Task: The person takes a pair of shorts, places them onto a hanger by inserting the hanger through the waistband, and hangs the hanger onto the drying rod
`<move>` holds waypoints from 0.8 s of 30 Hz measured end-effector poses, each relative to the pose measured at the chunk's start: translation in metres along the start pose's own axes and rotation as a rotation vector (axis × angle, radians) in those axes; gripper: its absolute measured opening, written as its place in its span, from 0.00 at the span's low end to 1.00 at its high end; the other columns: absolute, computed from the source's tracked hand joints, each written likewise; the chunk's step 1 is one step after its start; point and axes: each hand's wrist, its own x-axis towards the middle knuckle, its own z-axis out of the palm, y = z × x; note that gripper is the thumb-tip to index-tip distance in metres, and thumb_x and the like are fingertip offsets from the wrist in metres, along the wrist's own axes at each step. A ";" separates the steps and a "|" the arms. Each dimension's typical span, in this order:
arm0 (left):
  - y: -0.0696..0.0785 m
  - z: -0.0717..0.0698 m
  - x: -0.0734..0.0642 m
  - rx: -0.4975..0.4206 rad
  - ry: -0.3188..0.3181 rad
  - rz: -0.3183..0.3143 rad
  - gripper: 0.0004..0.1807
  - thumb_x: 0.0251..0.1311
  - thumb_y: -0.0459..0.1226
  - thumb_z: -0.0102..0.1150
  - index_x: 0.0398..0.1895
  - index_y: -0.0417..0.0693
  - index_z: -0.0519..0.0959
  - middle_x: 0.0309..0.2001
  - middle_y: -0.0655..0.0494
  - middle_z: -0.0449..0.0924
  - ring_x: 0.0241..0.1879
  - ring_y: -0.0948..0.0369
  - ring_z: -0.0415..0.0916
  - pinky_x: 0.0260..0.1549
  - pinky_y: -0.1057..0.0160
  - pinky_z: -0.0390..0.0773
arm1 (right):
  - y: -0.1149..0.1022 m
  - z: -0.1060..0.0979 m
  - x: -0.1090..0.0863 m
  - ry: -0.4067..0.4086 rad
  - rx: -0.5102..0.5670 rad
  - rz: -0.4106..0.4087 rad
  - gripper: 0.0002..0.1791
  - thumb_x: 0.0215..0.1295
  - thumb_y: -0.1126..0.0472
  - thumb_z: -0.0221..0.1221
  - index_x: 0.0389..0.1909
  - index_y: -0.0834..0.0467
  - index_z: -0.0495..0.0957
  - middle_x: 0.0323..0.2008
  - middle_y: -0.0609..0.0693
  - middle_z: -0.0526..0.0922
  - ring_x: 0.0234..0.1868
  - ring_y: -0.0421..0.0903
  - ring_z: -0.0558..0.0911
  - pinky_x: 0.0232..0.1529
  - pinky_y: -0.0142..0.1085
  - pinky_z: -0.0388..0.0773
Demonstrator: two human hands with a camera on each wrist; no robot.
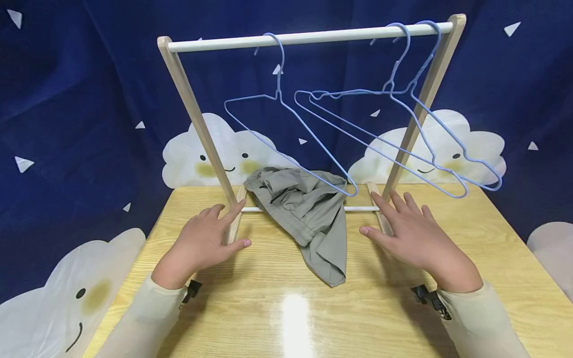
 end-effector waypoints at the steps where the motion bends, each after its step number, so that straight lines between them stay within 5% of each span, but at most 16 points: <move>1: 0.004 0.000 0.001 0.004 0.007 0.017 0.54 0.66 0.76 0.55 0.90 0.73 0.50 0.75 0.33 0.70 0.69 0.33 0.74 0.61 0.30 0.77 | 0.000 -0.001 -0.001 -0.001 0.010 0.002 0.51 0.78 0.28 0.53 0.90 0.48 0.47 0.83 0.80 0.47 0.81 0.85 0.44 0.70 0.86 0.41; 8: 0.028 -0.004 0.028 0.032 0.117 0.164 0.54 0.64 0.74 0.62 0.89 0.69 0.55 0.57 0.44 0.81 0.41 0.49 0.80 0.35 0.48 0.83 | -0.003 -0.002 -0.004 0.001 0.021 0.004 0.52 0.78 0.27 0.53 0.90 0.49 0.48 0.83 0.78 0.49 0.82 0.83 0.43 0.72 0.85 0.40; 15: 0.046 0.002 0.067 0.075 0.210 0.314 0.43 0.62 0.59 0.77 0.79 0.61 0.74 0.49 0.53 0.82 0.44 0.55 0.80 0.37 0.51 0.85 | -0.005 -0.002 -0.004 0.005 0.019 0.011 0.52 0.77 0.27 0.53 0.90 0.48 0.48 0.83 0.77 0.51 0.83 0.83 0.43 0.71 0.86 0.38; 24: 0.077 0.026 0.094 0.155 0.167 0.439 0.35 0.59 0.56 0.80 0.70 0.63 0.82 0.49 0.56 0.85 0.46 0.54 0.84 0.39 0.53 0.87 | -0.006 -0.003 -0.004 0.008 0.013 0.029 0.51 0.78 0.26 0.52 0.90 0.46 0.48 0.84 0.75 0.50 0.83 0.82 0.41 0.71 0.86 0.34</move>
